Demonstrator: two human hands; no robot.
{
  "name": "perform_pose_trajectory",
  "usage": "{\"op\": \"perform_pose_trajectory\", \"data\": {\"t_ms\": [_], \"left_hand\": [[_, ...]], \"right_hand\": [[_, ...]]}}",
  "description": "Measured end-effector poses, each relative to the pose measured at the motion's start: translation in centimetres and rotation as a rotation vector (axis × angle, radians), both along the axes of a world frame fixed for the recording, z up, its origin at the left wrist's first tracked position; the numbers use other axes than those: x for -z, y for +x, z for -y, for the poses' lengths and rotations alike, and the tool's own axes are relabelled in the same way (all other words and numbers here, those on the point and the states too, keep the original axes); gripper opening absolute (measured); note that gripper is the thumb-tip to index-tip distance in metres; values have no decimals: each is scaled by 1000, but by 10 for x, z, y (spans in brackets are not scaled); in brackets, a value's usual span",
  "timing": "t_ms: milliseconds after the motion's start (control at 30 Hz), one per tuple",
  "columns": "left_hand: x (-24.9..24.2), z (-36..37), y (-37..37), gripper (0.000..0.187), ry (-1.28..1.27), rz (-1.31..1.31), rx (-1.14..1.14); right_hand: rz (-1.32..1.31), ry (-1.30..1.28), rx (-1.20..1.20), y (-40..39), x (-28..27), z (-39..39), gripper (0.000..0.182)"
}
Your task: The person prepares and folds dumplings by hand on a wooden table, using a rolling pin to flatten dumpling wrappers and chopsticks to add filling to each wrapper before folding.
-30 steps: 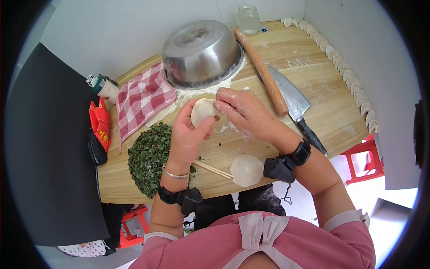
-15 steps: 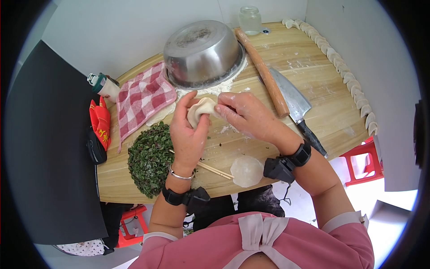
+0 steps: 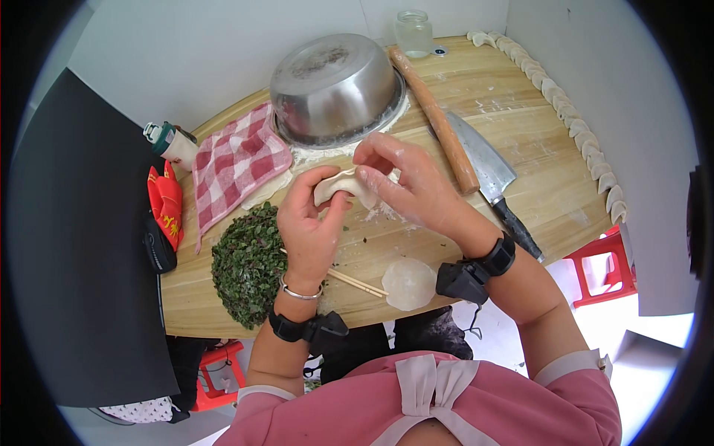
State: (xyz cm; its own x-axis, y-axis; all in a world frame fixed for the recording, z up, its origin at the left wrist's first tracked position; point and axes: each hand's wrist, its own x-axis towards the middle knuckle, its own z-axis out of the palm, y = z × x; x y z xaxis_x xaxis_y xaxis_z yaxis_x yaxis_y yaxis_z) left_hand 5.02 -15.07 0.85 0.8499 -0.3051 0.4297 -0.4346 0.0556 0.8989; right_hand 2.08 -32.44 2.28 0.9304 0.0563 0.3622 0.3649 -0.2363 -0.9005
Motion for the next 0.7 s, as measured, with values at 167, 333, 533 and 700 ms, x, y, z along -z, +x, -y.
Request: {"op": "perform_pose_trajectory", "data": {"t_ms": [167, 333, 533, 700], "left_hand": [[0, -1, -1, 30, -26, -71, 61], [1, -2, 1, 33, -82, -118, 139], [-2, -1, 0, 36, -155, -191, 176], [-10, 2, -3, 34, -147, -212, 185]], "right_hand": [[252, -94, 19, 1, -2, 0, 11], [275, -194, 76, 1, -2, 1, 10], [276, -164, 61, -1, -4, 1, 10], [332, -211, 113, -2, -3, 0, 8]]}}
